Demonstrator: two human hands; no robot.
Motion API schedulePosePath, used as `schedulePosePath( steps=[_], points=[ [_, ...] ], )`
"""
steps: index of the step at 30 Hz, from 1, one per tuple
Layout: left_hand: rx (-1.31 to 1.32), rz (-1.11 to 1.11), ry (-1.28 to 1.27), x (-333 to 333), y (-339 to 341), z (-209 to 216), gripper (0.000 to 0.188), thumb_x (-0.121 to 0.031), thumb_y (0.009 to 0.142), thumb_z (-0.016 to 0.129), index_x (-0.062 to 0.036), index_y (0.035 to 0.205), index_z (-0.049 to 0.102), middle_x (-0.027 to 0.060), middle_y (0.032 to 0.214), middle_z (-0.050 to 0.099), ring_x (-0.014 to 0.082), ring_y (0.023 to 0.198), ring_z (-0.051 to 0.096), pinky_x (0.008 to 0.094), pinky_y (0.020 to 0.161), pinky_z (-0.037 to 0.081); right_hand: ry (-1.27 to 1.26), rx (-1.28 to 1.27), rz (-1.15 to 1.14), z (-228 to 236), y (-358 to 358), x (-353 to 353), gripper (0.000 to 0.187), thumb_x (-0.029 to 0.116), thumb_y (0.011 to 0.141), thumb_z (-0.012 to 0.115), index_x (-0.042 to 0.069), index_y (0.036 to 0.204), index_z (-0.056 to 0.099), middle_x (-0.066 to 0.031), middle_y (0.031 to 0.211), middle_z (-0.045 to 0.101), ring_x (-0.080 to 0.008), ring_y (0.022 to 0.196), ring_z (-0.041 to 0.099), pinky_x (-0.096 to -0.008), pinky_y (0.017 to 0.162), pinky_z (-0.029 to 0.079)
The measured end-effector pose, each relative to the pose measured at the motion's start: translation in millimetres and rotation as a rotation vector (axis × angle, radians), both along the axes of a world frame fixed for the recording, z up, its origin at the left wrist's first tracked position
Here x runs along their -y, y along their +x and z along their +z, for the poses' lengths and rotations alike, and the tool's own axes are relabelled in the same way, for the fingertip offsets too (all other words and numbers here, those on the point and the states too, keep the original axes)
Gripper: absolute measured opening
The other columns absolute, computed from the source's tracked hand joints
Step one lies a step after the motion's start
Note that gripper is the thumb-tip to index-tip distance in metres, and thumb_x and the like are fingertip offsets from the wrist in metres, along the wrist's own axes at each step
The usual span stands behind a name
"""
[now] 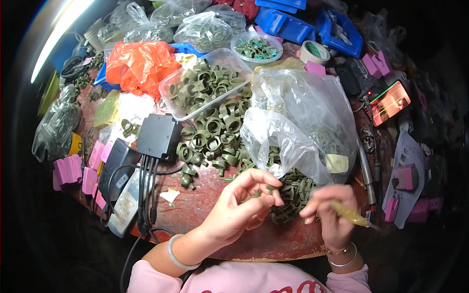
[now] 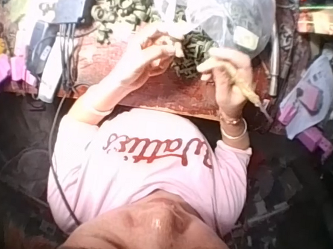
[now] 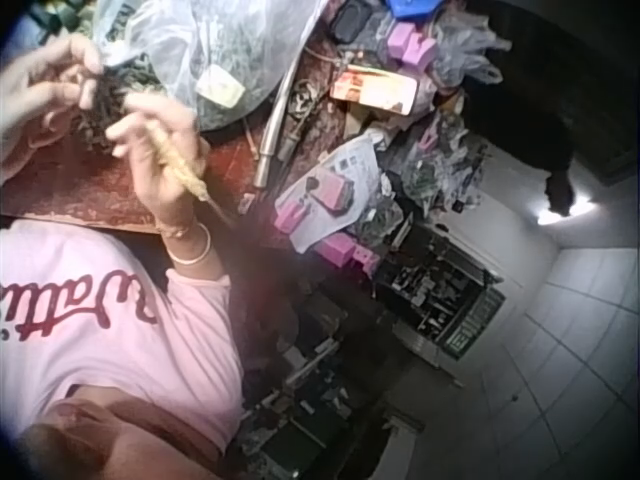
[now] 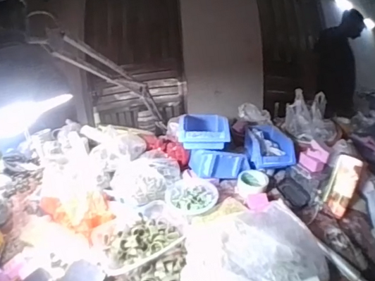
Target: The recorder is using a small brush tool to apply a substance or adhesive to small green rings, likely components for candle wicks.
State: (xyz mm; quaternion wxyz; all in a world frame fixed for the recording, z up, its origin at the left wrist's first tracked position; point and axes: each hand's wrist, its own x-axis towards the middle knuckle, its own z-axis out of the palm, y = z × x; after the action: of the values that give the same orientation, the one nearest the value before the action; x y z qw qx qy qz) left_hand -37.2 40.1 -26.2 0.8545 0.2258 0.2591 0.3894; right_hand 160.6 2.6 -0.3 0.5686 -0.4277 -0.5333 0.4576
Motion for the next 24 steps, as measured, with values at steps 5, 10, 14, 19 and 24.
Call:
schedulePosePath(
  steps=[5,10,14,19,24],
  points=[
    [-0.068,0.031,-0.054,-0.7,-3.9,3.5,0.01,-0.013,0.092,0.056,-0.0063,0.096,0.05,0.0053,0.082,0.054,0.0078,0.056,0.047,0.018,0.042,0.028,0.208,0.768,-0.158,-8.0,2.1,-18.0,0.025,-0.003,0.076,0.073,0.002,0.098,0.063,-0.0111,0.081,0.063,-0.0232,0.067,0.061,-0.0308,0.061,0.049],
    [-0.103,0.052,-0.049,1.3,-0.6,2.4,0.009,-0.014,0.095,0.056,-0.0067,0.092,0.05,0.0052,0.079,0.054,0.0084,0.058,0.049,0.0183,0.044,0.032,0.311,0.873,-0.041,-14.5,1.8,-20.2,0.031,-0.003,0.067,0.077,0.005,0.094,0.064,-0.0093,0.079,0.061,-0.0276,0.073,0.058,-0.0347,0.065,0.047],
    [-0.1,0.015,-0.055,0.4,0.5,1.2,0.01,-0.012,0.093,0.061,-0.006,0.095,0.052,0.004,0.081,0.056,0.007,0.059,0.049,0.0179,0.045,0.034,0.284,0.747,-0.077,-12.5,1.9,-17.4,0.028,-0.005,0.066,0.076,0.005,0.089,0.064,-0.0092,0.076,0.06,-0.027,0.067,0.057,-0.0344,0.06,0.045],
    [-0.298,-0.065,0.152,3.1,5.1,4.9,0.025,-0.006,0.084,0.073,-0.0042,0.104,0.058,-0.0006,0.08,0.059,0.003,0.06,0.049,0.0175,0.048,0.036,0.172,0.471,-0.024,-12.5,2.9,-12.1,0.023,-0.002,0.074,0.078,0.004,0.091,0.064,-0.0076,0.08,0.065,-0.0175,0.069,0.063,-0.0277,0.063,0.049],
    [-0.369,-0.165,0.147,3.3,4.4,7.1,0.026,-0.006,0.083,0.074,-0.0018,0.106,0.061,-0.0018,0.078,0.059,0.0028,0.058,0.049,0.0169,0.046,0.035,0.135,0.424,0.063,-11.4,3.1,-7.6,0.024,0.0,0.077,0.077,0.003,0.096,0.063,-0.0088,0.08,0.065,-0.0167,0.069,0.064,-0.027,0.062,0.049]
  ],
)
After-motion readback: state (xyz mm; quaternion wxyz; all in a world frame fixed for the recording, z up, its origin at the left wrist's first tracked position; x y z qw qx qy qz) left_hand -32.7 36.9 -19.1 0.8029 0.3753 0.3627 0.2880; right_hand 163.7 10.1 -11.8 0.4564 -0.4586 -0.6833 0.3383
